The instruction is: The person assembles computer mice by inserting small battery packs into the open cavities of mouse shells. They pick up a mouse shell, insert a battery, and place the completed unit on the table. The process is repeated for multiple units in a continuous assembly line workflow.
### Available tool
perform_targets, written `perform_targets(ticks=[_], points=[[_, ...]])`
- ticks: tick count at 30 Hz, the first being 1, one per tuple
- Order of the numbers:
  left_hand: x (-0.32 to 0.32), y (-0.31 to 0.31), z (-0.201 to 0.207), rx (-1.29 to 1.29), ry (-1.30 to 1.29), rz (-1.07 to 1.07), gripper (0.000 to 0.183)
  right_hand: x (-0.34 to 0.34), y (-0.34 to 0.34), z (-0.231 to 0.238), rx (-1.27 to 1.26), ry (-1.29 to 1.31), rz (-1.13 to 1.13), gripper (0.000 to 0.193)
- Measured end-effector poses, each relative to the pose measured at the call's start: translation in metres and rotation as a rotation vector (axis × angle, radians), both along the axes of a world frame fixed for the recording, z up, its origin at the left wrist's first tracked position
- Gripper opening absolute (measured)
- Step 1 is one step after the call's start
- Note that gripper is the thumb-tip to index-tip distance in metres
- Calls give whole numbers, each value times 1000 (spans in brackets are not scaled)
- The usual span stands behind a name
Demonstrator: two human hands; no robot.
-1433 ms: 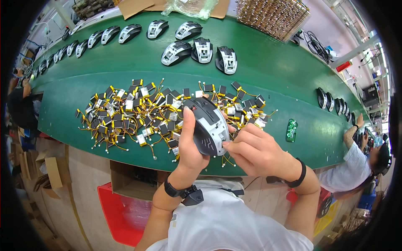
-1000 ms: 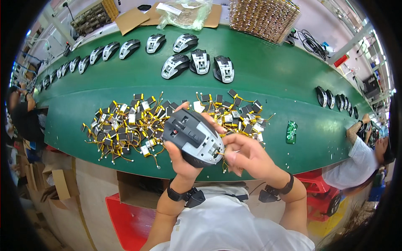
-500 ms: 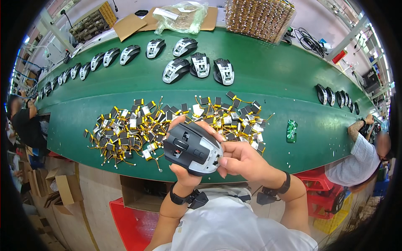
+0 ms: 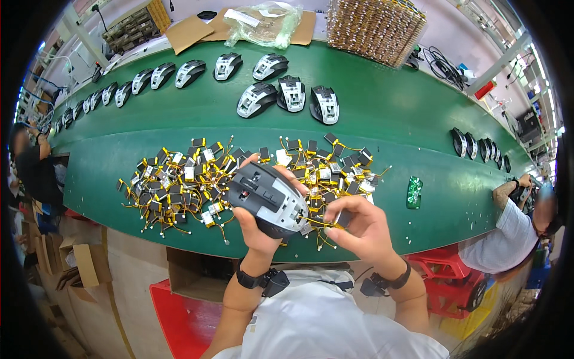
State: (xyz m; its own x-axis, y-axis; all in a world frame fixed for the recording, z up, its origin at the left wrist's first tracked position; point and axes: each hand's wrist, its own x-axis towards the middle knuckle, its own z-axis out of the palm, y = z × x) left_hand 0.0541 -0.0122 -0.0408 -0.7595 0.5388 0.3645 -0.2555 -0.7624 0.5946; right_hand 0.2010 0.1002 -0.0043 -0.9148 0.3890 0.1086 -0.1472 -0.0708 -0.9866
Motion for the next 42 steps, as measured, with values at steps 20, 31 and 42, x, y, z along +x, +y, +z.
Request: perform_targets(ticks=[20, 31, 42], points=[[6, 6, -4, 91, -383, -235, 74, -17, -32, -5, 414, 290, -434, 38], [5, 2, 2, -81, -585, -330, 68, -19, -2, 7, 1222, 332, -281, 46], [10, 5, 7, -48, -609, -399, 71, -19, 7, 22, 1383, 431, -160, 44]])
